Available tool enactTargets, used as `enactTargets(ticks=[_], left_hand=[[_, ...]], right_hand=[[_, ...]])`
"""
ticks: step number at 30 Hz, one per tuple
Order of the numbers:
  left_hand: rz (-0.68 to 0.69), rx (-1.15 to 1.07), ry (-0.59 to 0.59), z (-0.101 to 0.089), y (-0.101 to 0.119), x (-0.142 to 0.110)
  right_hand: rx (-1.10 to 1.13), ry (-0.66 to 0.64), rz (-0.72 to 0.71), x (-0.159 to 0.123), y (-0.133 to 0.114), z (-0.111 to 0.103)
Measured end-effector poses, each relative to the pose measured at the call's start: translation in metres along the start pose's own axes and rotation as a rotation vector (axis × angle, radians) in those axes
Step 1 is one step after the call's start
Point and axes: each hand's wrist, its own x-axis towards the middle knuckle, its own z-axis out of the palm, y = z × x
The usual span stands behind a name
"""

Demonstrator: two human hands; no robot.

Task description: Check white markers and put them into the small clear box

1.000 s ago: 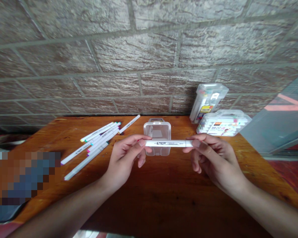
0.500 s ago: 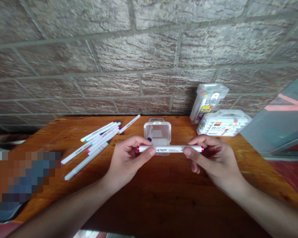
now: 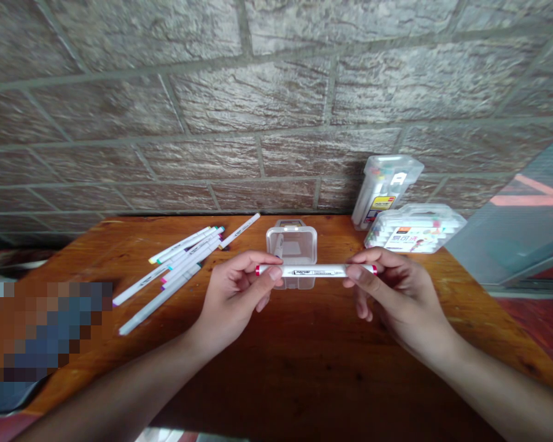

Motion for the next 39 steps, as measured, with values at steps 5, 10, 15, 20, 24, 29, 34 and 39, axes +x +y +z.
enactTargets(ticks=[5, 10, 15, 20, 24, 29, 34, 39], left_hand=[[-0.007, 0.001, 0.004, -0.001, -0.001, 0.0013], [0.015, 0.034, 0.002, -0.0014, -0.0021, 0.0019], [0.077, 0.086, 0.015, 0.0012, -0.0002, 0.0015], [0.074, 0.065, 0.018, 0.0012, 0.0007, 0.0014], [0.032, 0.015, 0.012, 0.0006, 0.0016, 0.0009], [0.088, 0.04, 0.03, 0.001, 0.0032, 0.0003], [0.097, 0.035, 0.028, 0.0, 0.0014, 0.0011], [0.066, -0.008, 0.008, -0.0011, -0.0016, 0.0]], right_hand=[[0.01, -0.012, 0.001, -0.0002, 0.0008, -0.0005], [0.007, -0.03, -0.027, 0.0015, 0.0021, 0.0006], [0.024, -0.043, -0.035, 0.0025, 0.0033, 0.0002], [0.008, -0.037, -0.034, 0.0015, 0.0033, 0.0001], [-0.02, -0.04, -0.034, 0.0008, 0.0029, 0.0012], [-0.022, -0.038, -0.03, 0.0012, 0.0017, 0.0026], [-0.02, -0.045, -0.044, 0.0009, -0.0009, 0.0044], [-0.04, -0.035, -0.055, 0.0004, 0.0001, 0.0049]])
